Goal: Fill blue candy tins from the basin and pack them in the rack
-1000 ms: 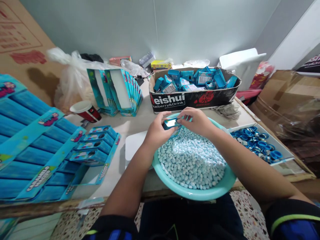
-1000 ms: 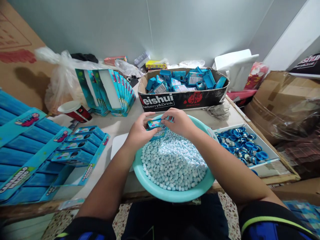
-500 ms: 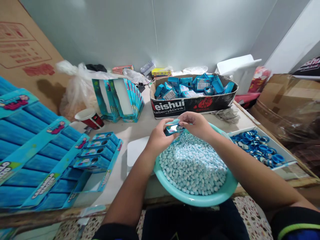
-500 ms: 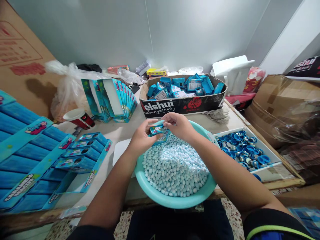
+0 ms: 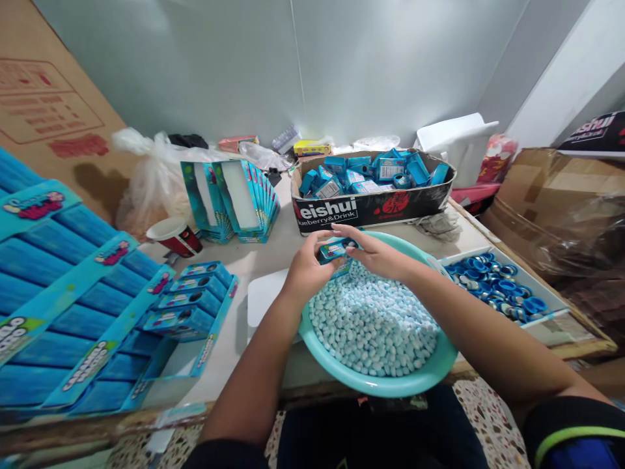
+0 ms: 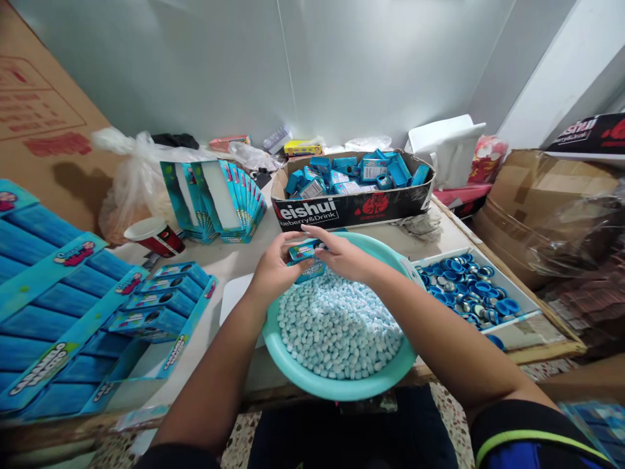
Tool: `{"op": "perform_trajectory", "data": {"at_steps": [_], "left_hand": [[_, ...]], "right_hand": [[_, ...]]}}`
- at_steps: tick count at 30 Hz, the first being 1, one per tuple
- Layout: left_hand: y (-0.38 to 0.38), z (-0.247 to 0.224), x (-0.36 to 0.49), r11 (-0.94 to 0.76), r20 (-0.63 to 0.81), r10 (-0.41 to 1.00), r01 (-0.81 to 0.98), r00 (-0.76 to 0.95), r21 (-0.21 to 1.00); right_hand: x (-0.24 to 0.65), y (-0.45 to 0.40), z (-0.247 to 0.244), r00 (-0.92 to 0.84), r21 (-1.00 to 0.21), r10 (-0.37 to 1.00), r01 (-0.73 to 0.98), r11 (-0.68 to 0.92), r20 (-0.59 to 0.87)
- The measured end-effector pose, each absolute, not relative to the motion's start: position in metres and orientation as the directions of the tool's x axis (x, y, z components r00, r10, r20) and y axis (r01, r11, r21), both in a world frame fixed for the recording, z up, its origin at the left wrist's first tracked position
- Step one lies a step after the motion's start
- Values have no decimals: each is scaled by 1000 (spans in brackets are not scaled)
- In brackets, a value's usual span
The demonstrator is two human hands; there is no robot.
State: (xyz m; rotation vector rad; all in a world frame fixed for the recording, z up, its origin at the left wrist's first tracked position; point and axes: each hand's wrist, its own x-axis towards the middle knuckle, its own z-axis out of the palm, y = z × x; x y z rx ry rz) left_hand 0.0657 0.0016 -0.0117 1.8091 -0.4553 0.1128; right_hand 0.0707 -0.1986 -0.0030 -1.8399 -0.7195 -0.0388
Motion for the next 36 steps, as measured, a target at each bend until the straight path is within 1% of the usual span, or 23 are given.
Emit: {"op": "perform_trajectory", "data": {"at_steps": [3,5,9,13,15,18,20,22,24,26,27,28,29,30,31,32,33,34,36], "left_hand": [[2,-12,67,-209,291,-237,-341,927,917],[2,-13,68,-205,288,-218,-332,933,921],[3,-15,68,-238,299,-204,-343,932,908],[4,-13,65,-268,300,-233,-358,925,894],[4,-10,62,-269,307,-268,-377,913,887],[2,-6,59,-274,326,-352,-430,877,860],[-1,-4,56,-290,349,-362,-460,864,839],[-3,-1,54,-294,393,-307,-479,867,827],[2,6,52,-302,462,-230,-514,857,803],[18,15,50,-324,540,-167,-564,825,760],[31,20,48,-337,569,-138,-579,810,743],[47,24,47,-340,589,-111,-588,800,734],[64,26,45,-331,595,-83,-586,799,740],[81,26,43,-318,592,-61,-578,803,751],[98,24,40,-312,589,-45,-571,807,759],[113,20,39,-318,585,-30,-563,811,763],[126,15,37,-332,583,-12,-553,813,764],[136,8,37,-351,574,7,-535,819,769],[150,-7,39,-378,522,27,-475,853,795]], "right_hand": [[73,-199,-4,840,-866,408,461,-193,356],[75,-197,-5,868,-889,354,426,-169,349],[82,-195,-6,919,-933,261,337,-129,296],[85,-193,-5,947,-963,237,247,-106,217],[85,-192,-5,953,-973,231,217,-74,195],[84,-192,-6,958,-992,262,124,-3,119],[83,-192,-7,955,-998,293,39,55,53],[83,-193,-7,956,-991,293,-10,130,29],[85,-192,-6,961,-978,273,-5,208,53],[90,-188,-4,956,-975,290,-16,222,50],[94,-183,-2,946,-982,323,-52,181,10],[97,-178,-2,928,-990,366,-102,93,-61],[100,-172,-1,900,-989,411,-140,-39,-144],[102,-165,-1,866,-969,450,-141,-201,-219],[102,-158,-2,835,-926,478,-92,-366,-272],[100,-153,-2,813,-864,503,-1,-504,-295],[97,-149,-3,797,-795,530,109,-597,-289],[92,-146,-5,779,-733,567,218,-644,-267],[80,-147,-7,722,-650,656,393,-650,-220]]}}
